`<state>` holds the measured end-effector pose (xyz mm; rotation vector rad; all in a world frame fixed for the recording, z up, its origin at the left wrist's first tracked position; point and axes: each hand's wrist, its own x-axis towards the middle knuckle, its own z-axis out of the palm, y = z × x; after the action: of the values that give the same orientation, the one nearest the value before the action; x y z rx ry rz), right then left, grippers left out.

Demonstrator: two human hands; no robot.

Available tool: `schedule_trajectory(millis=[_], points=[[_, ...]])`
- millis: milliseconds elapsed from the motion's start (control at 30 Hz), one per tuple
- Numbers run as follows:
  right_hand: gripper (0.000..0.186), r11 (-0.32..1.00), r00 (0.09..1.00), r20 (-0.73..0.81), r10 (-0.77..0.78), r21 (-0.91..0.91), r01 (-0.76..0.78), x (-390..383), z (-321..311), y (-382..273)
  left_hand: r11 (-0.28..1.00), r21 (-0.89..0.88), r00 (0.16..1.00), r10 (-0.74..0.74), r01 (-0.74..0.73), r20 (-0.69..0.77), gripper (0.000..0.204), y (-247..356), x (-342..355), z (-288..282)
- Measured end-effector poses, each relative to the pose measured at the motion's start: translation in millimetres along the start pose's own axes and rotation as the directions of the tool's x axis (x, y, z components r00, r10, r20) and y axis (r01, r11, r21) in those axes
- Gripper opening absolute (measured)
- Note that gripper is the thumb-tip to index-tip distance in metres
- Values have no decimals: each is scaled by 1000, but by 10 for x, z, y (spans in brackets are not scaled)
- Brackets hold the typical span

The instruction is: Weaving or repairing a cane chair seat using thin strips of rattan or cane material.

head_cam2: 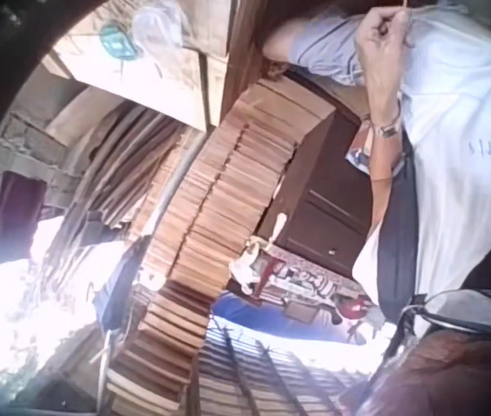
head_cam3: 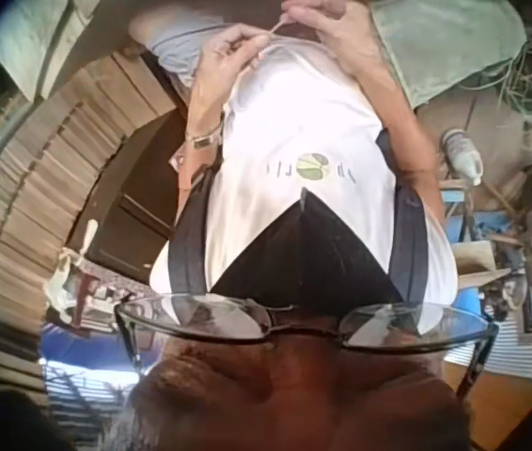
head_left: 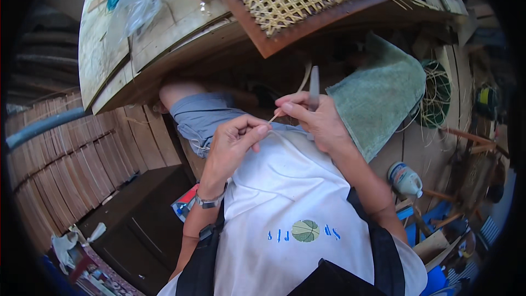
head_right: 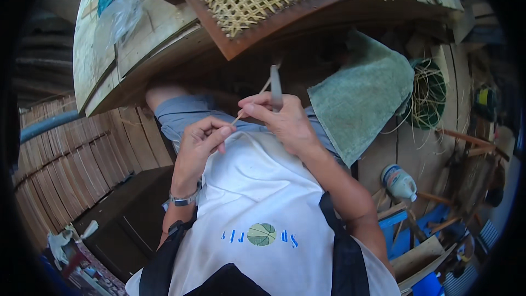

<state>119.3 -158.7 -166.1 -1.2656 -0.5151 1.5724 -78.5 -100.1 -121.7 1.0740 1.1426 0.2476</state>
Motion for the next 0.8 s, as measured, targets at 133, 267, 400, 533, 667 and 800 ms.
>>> schedule_trajectory(millis=[133,267,400,533,667,800], points=[[17,984,971,-212,-110,112,136,-94,-68,-47,996,-85,1000,30,-30,1,15,-35,-146,-308],[14,951,909,-351,-226,124,285,-200,-240,-124,994,-105,996,-8,17,87,16,-10,-214,-583],[17,954,902,-346,-258,54,294,-189,-210,-176,996,-93,994,24,-14,107,17,3,-211,-667],[17,954,896,-359,-263,43,298,-147,-219,-159,1000,11,997,25,-26,69,20,1,-179,-710],[17,947,856,-440,-270,38,318,-185,-354,-113,1000,11,1000,-28,28,4,17,35,-241,-808],[16,939,861,-411,-300,32,343,-206,-398,-113,999,9,1000,-31,31,3,18,94,-314,-838]])
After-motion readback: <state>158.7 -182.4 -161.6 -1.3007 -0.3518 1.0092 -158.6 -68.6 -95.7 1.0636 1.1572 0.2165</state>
